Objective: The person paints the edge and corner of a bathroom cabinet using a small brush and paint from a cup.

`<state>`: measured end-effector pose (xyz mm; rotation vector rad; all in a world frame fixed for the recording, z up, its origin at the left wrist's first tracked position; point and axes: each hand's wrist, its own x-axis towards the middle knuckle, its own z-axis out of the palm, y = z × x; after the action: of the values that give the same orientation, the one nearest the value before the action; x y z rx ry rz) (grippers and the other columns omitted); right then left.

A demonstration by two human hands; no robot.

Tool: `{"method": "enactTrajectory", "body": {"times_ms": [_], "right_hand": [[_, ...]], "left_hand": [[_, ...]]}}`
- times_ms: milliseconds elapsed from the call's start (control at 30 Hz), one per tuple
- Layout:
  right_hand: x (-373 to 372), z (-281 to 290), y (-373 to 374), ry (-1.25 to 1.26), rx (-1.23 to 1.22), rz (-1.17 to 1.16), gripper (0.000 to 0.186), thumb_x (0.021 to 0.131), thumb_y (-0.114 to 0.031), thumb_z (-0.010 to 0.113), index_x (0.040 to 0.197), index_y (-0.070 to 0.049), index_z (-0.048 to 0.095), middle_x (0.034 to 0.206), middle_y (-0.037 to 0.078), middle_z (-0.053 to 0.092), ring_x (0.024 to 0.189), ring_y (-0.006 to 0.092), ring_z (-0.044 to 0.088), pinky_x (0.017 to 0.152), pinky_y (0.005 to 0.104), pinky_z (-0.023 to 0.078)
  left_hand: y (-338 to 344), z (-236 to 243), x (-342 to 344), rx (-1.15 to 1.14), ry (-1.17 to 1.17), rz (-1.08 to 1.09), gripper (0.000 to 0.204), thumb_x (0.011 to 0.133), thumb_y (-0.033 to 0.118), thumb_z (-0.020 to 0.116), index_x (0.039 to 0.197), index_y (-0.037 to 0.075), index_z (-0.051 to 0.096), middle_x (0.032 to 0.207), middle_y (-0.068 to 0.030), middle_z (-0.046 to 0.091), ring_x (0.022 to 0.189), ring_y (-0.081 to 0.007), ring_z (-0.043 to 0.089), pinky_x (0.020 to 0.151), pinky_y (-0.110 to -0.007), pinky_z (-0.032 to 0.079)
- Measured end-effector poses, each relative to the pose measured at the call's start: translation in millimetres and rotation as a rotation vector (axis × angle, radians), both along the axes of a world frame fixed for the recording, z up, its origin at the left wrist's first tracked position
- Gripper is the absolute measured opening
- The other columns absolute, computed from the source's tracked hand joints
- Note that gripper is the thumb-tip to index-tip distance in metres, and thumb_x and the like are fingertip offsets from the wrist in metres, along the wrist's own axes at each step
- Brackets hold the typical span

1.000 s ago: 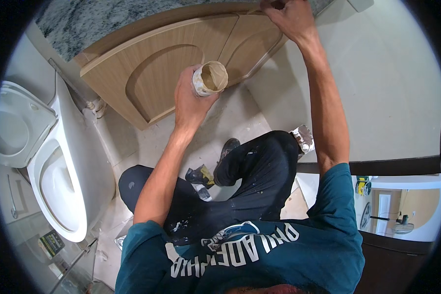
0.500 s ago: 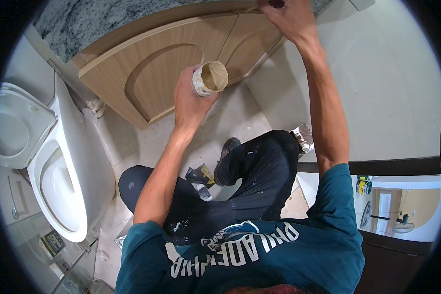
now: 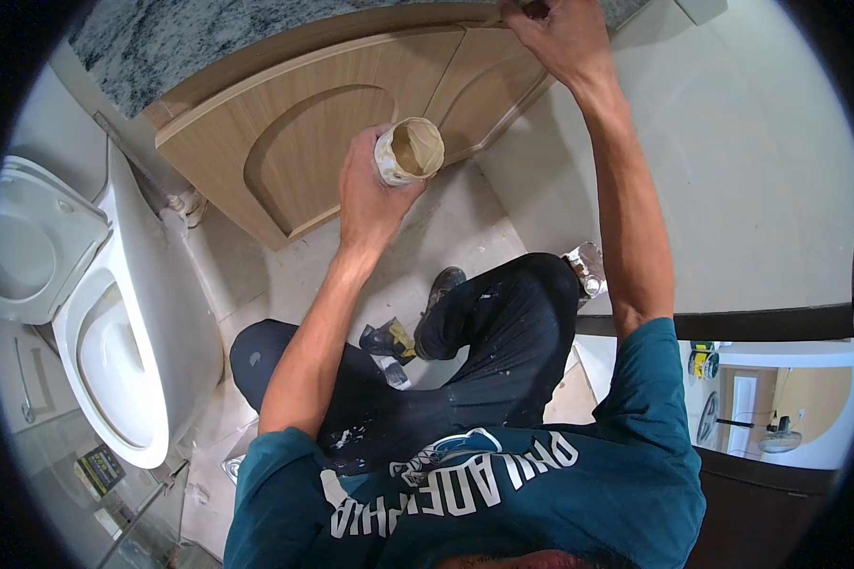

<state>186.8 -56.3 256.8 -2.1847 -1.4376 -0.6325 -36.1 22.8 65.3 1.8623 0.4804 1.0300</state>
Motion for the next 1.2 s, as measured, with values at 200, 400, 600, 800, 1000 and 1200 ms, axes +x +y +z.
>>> {"method": "enactTrajectory", "body": {"times_ms": [200, 400, 600, 800, 1000, 1200], "right_hand": [[0, -2, 2, 0.061, 0.048, 0.109, 0.025, 0.083, -0.021, 0.069, 0.097, -0.001, 0.073, 0.088, 0.021, 0.075, 0.078, 0.0346, 0.074, 0.071, 0.0404, 0.057], [-11, 1, 2, 0.029, 0.094, 0.105, 0.025, 0.083, -0.02, 0.068, 0.099, -0.002, 0.073, 0.089, 0.022, 0.075, 0.08, 0.0357, 0.074, 0.071, 0.0411, 0.056], [-10, 0, 3, 0.077, 0.034, 0.089, 0.025, 0.086, -0.022, 0.068, 0.1, -0.002, 0.073, 0.09, 0.021, 0.075, 0.082, 0.0331, 0.074, 0.073, 0.0409, 0.057], [-4, 12, -12, 0.069, 0.072, -0.078, 0.027, 0.089, -0.023, 0.067, 0.104, -0.003, 0.075, 0.088, 0.019, 0.075, 0.08, 0.0298, 0.073, 0.073, 0.0403, 0.056], [48, 10, -36, 0.021, -0.011, -0.154, 0.025, 0.086, -0.023, 0.066, 0.099, -0.005, 0.077, 0.089, 0.02, 0.075, 0.082, 0.0328, 0.074, 0.072, 0.0423, 0.057], [71, 1, -27, -0.017, -0.033, -0.081, 0.025, 0.082, -0.022, 0.066, 0.095, -0.004, 0.077, 0.089, 0.023, 0.073, 0.081, 0.0389, 0.072, 0.073, 0.046, 0.057]], "left_hand": [[-1, 0, 2, -0.005, -0.003, -0.018, 0.058, 0.074, 0.011, 0.091, 0.123, 0.002, 0.061, 0.114, -0.0139, 0.071, 0.107, -0.0245, 0.069, 0.092, -0.037, 0.054], [-1, 1, 0, -0.007, 0.01, -0.013, 0.058, 0.074, 0.011, 0.091, 0.122, 0.002, 0.061, 0.114, -0.0136, 0.071, 0.107, -0.0245, 0.069, 0.093, -0.037, 0.053], [0, 0, 0, -0.016, 0.013, -0.021, 0.058, 0.074, 0.012, 0.092, 0.122, 0.001, 0.061, 0.113, -0.0134, 0.071, 0.107, -0.0244, 0.069, 0.094, -0.037, 0.053], [0, -1, 1, -0.014, 0.008, -0.018, 0.057, 0.075, 0.011, 0.09, 0.123, 0.001, 0.061, 0.114, -0.0135, 0.07, 0.108, -0.0242, 0.068, 0.095, -0.037, 0.052], [-6, 10, 1, -0.07, 0.023, -0.055, 0.058, 0.074, 0.01, 0.089, 0.124, 0.001, 0.061, 0.115, -0.0128, 0.07, 0.109, -0.0237, 0.068, 0.095, -0.036, 0.052], [-4, 4, 3, -0.077, -0.022, -0.043, 0.056, 0.073, 0.009, 0.09, 0.12, 0.0, 0.062, 0.113, -0.0169, 0.069, 0.105, -0.0319, 0.067, 0.092, -0.04, 0.052]]}}
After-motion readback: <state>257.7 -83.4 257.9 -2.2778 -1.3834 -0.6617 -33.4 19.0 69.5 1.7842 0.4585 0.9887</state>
